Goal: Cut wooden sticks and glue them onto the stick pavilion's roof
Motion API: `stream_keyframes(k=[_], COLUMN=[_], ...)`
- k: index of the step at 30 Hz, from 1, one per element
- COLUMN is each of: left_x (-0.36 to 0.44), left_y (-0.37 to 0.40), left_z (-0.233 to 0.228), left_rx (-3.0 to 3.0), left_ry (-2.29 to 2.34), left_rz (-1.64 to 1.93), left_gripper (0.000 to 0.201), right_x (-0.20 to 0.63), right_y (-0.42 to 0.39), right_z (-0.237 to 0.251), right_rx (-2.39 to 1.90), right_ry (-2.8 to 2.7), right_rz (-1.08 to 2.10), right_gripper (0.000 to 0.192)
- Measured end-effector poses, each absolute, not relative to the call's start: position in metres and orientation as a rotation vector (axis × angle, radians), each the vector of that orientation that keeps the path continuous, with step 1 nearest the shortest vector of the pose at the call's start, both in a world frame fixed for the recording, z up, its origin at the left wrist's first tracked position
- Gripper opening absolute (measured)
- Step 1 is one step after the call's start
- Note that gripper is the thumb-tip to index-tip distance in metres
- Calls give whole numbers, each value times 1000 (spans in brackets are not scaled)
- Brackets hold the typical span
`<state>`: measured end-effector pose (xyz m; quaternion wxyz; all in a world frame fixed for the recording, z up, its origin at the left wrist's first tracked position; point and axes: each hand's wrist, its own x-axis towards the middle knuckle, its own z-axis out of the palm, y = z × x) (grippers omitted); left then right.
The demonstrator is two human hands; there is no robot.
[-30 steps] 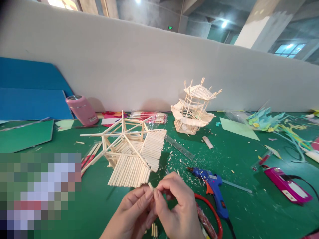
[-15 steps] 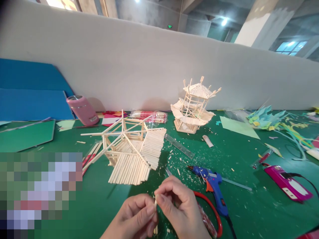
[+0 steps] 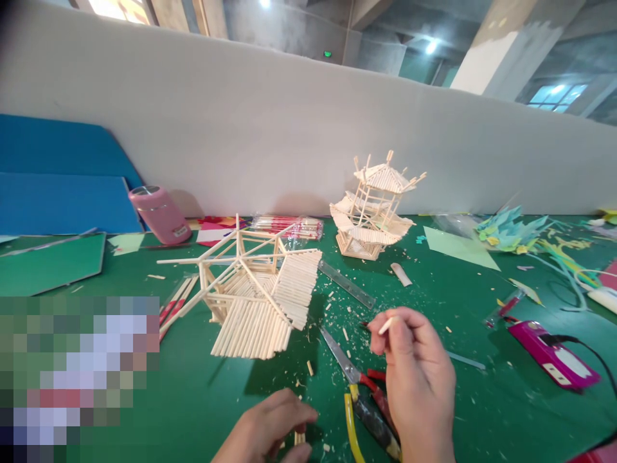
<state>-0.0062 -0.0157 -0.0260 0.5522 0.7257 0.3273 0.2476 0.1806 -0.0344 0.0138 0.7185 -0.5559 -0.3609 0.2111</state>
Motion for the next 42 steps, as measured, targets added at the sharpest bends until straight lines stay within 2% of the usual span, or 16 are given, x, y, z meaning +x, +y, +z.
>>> stream_keyframes(k=[1, 4, 8, 15, 20, 25, 29, 33, 36, 42], left_x=[-6, -5, -2, 3, 6, 6, 6, 6, 7, 7], left_y=[-15, -13, -14, -16, -15, -12, -10, -9, -9, -5], left_z=[-21, -9, 0, 0, -4, -8, -12, -12, -8, 0], left_rx=[1675, 1436, 1135, 955, 982, 746, 510, 455, 432, 436], left_ry=[768, 786, 763, 865, 797, 738, 697, 651, 626, 612], left_rz=[608, 697, 707, 726, 701, 621, 620, 594, 590, 638], left_gripper=[17, 25, 29, 33, 33, 36, 28, 24, 24, 20], right_x=[179, 166, 144, 137, 138, 140, 145, 152, 156, 152], right_y=[-38, -47, -53, -55, -55, -57, -59, -60, -58, -42], right_z=[15, 16, 10, 1, 2, -5, -10, -9, -5, 6], right_rx=[-1290, -1431, -1421, -1396, -1398, -1382, -1279, -1287, -1283, -1296], right_ry=[-905, -1268, -1547, -1349, -1327, -1429, -1627, -1747, -1817, -1703], right_rz=[517, 698, 709, 840, 901, 672, 436, 278, 211, 254], right_gripper=[8, 9, 13, 10, 17, 8, 29, 36, 36, 26])
